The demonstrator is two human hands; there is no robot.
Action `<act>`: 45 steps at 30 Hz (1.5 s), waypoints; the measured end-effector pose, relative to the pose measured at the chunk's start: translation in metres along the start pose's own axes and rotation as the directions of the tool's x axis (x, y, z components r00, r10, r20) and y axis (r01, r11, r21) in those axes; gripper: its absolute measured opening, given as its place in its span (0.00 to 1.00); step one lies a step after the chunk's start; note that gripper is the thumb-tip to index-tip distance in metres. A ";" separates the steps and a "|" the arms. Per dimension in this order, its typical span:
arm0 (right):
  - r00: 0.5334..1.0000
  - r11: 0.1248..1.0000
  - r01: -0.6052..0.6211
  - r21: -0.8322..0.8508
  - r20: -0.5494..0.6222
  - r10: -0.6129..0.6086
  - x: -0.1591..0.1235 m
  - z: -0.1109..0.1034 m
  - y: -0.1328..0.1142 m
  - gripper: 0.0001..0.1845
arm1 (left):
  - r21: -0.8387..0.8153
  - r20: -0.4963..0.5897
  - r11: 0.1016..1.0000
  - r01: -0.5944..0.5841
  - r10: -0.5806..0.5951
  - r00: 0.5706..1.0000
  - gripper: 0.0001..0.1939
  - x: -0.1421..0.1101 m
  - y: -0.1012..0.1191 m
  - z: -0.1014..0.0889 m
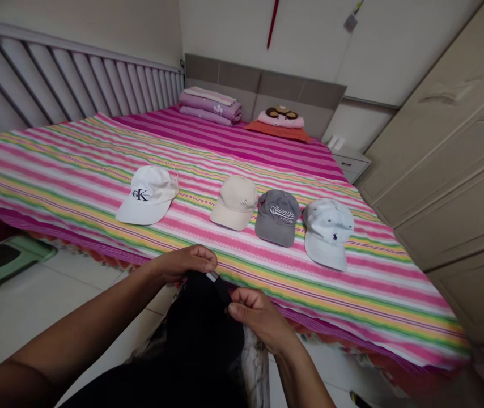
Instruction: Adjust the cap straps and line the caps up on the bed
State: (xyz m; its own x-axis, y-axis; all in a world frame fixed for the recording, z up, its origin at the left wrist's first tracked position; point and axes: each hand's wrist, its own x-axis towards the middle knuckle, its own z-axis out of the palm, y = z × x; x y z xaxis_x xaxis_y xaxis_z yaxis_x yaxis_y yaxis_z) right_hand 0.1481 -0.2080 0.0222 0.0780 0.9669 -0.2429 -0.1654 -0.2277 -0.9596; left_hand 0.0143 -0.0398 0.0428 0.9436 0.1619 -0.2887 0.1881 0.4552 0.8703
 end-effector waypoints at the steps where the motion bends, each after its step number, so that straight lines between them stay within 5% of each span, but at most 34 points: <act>1: 1.000 0.999 -0.012 0.034 0.002 0.012 -0.002 -0.001 0.001 0.19 | -0.012 0.001 1.000 0.001 -0.001 1.000 0.09 0.000 0.000 -0.001; 12: 0.986 0.958 0.143 0.247 -0.125 -0.114 -0.012 -0.005 -0.027 0.16 | -0.192 0.033 0.980 -0.050 0.058 0.998 0.09 0.004 -0.002 0.017; 20: 0.990 0.957 0.021 0.290 -0.137 0.020 -0.011 -0.012 -0.018 0.17 | -0.389 0.098 0.900 0.197 -0.172 0.980 0.10 0.009 -0.018 0.021; 33: 0.986 0.993 0.093 -0.067 -0.130 -0.101 -0.001 -0.006 -0.036 0.16 | -0.348 -0.050 0.928 0.131 -0.158 0.986 0.18 0.013 -0.013 0.029; 45: 0.951 0.825 0.260 -0.502 -0.017 -0.310 0.004 0.003 -0.052 0.13 | -0.373 0.038 0.918 0.131 -0.125 0.991 0.16 0.016 -0.018 0.026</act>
State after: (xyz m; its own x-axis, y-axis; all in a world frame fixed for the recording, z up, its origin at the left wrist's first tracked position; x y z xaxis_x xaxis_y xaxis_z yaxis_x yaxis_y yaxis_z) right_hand 0.1537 -0.1919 0.0720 0.1421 0.9878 0.0637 0.3773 0.0054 -0.9261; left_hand 0.0326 -0.0677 0.0333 0.9223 0.0701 -0.3802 0.1943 0.7662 0.6125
